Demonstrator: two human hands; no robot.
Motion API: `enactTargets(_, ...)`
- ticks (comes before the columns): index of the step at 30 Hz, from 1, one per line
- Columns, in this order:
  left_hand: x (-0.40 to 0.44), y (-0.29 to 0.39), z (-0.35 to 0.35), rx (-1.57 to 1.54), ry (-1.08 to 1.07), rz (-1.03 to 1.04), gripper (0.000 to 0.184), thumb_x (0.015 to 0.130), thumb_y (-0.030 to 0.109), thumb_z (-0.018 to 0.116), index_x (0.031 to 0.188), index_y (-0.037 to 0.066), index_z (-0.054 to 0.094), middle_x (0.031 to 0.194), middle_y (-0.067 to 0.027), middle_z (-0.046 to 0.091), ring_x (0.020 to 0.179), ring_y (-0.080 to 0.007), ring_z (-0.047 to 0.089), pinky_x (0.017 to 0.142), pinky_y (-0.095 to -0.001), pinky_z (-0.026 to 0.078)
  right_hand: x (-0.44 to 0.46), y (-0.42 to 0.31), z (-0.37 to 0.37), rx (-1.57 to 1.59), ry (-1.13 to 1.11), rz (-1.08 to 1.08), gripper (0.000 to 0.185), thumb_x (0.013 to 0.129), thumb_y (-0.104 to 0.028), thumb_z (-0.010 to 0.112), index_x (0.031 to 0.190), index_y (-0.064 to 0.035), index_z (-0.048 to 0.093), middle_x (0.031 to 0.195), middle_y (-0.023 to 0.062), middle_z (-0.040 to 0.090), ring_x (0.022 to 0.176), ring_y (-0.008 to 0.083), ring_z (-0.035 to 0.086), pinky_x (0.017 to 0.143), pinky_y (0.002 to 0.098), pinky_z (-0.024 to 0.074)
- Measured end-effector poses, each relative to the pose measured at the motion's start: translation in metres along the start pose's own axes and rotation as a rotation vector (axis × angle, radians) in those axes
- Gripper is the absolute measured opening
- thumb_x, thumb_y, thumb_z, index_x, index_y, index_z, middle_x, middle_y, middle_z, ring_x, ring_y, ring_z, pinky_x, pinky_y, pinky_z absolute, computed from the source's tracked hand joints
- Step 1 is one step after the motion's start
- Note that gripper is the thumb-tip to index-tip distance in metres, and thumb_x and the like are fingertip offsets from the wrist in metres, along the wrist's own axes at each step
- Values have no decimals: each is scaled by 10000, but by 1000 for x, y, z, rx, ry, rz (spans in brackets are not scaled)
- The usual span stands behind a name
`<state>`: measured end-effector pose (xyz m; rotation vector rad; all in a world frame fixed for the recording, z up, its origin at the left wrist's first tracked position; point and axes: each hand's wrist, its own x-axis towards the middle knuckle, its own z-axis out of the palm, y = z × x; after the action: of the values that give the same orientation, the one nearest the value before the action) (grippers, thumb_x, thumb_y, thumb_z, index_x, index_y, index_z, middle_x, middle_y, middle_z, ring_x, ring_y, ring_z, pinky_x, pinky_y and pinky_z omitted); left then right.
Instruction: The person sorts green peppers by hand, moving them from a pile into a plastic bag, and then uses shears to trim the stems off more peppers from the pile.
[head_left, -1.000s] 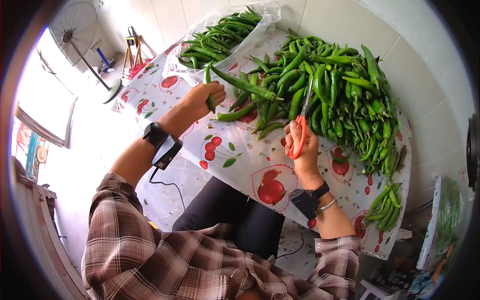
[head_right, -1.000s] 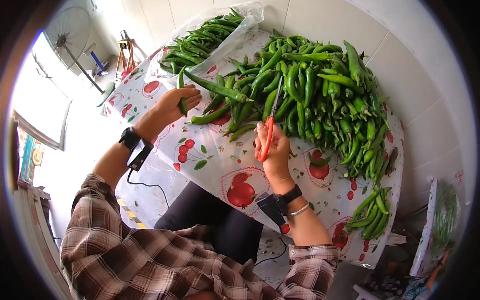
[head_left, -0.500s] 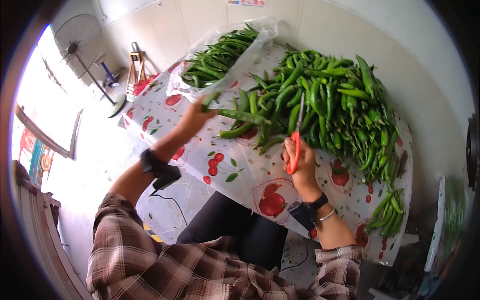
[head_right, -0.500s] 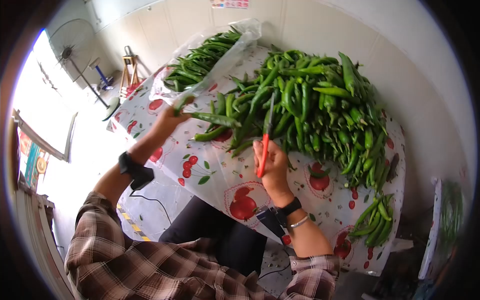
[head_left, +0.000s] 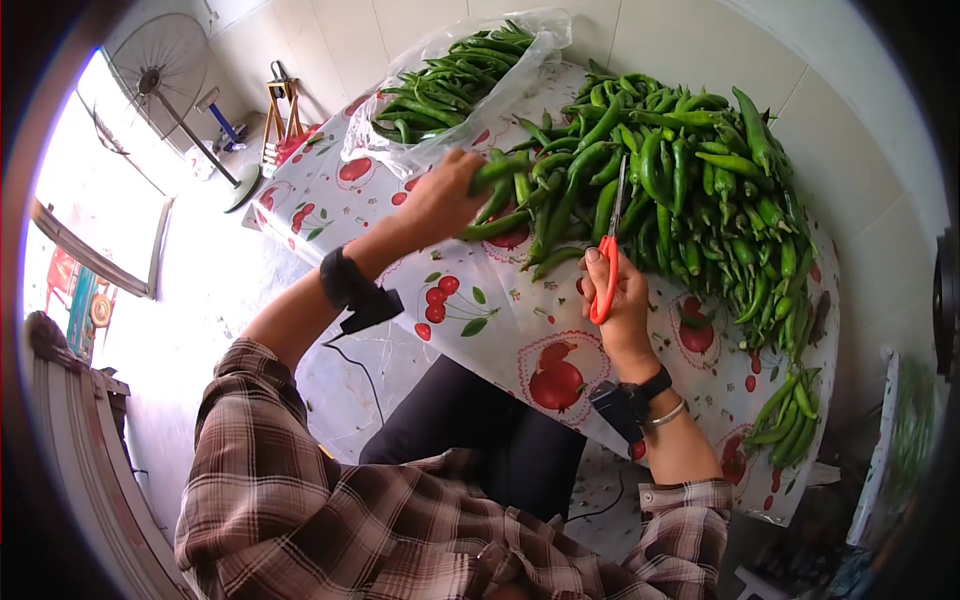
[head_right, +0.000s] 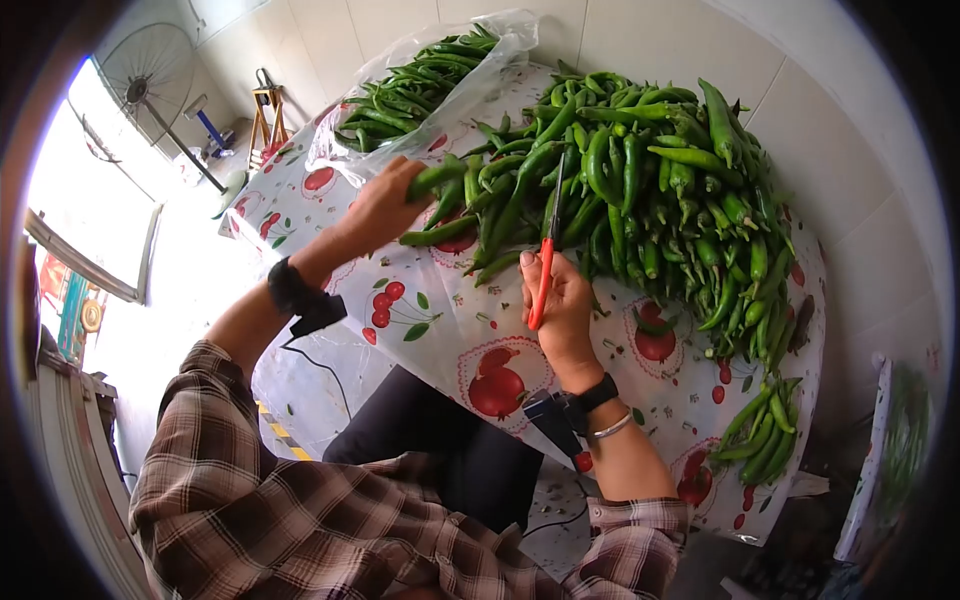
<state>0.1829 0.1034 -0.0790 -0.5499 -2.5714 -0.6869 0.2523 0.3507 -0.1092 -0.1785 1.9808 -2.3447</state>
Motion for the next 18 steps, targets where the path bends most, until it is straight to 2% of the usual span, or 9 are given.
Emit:
enactTargets(3, 28, -6, -11, -335, -230, -387, 289, 834, 178, 600, 1038, -15, 531, 745, -97, 566, 576, -120, 579, 480, -277, 506, 0, -1, 0, -1, -7, -1, 293, 905, -327, 571, 836, -43, 550, 547, -27, 425, 447, 46, 398, 406, 191, 340)
enactTargets(6, 44, -15, 3, -515, -262, -429, 295, 837, 178, 600, 1045, -18, 531, 737, -89, 561, 595, -122, 581, 497, -266, 527, -1, -2, 2, -28, 12, 3, 291, 906, -327, 571, 832, -47, 547, 540, -30, 408, 449, 47, 388, 409, 194, 341)
enactTargets(7, 48, -14, 6, -512, -298, -427, 365, 823, 228, 623, 1033, -53, 521, 760, -107, 587, 623, -146, 604, 493, -281, 536, -1, -3, 2, -31, 13, 1, 291, 906, -327, 571, 832, -47, 547, 540, -30, 408, 449, 47, 388, 409, 194, 341)
enactTargets(8, 50, -12, 11, -516, -297, -425, 365, 823, 228, 623, 1033, -53, 521, 760, -107, 587, 623, -146, 604, 493, -281, 536, -1, -3, 2, -12, 13, 3, 273, 906, -304, 576, 784, -65, 525, 536, -33, 411, 439, 47, 390, 406, 194, 346)
enactTargets(10, 55, -4, 17, -274, -383, -473, 468, 795, 294, 654, 1026, -87, 513, 799, -144, 612, 663, -180, 628, 498, -302, 541, -1, -4, 3, 4, 16, 4, 273, 907, -281, 582, 736, -83, 502, 532, -35, 413, 428, 47, 391, 403, 195, 352)
enactTargets(11, 56, -3, 21, -210, -356, -411, 557, 767, 360, 676, 1014, -108, 503, 827, -194, 623, 655, -229, 647, 511, -321, 539, -1, -5, 4, 1, 9, 1, 273, 908, -280, 580, 736, -83, 503, 531, -37, 412, 428, 48, 392, 405, 195, 352)
enactTargets(12, 60, -6, 27, -212, -358, -411, 557, 767, 360, 676, 1014, -108, 503, 827, -194, 623, 655, -229, 647, 511, -321, 539, -1, -5, 4, -1, 1, -1, 273, 909, -280, 579, 736, -83, 503, 530, -38, 411, 428, 49, 393, 406, 196, 353)
enactTargets(14, 72, -14, 39, 55, -422, -251, 587, 754, 385, 683, 1003, -113, 498, 818, -229, 614, 610, -261, 646, 525, -333, 530, -1, -4, 3, -15, -8, -8, 266, 909, -293, 573, 769, -73, 516, 537, -34, 413, 436, 48, 392, 407, 194, 350)
enactTargets(18, 80, -6, 33, 83, -445, -291, 615, 734, 402, 692, 978, -126, 491, 809, -230, 610, 579, -288, 643, 526, -347, 518, -1, -1, 0, -23, -36, -33, 257, 906, -303, 571, 806, -70, 529, 543, -31, 414, 441, 47, 391, 406, 191, 345)
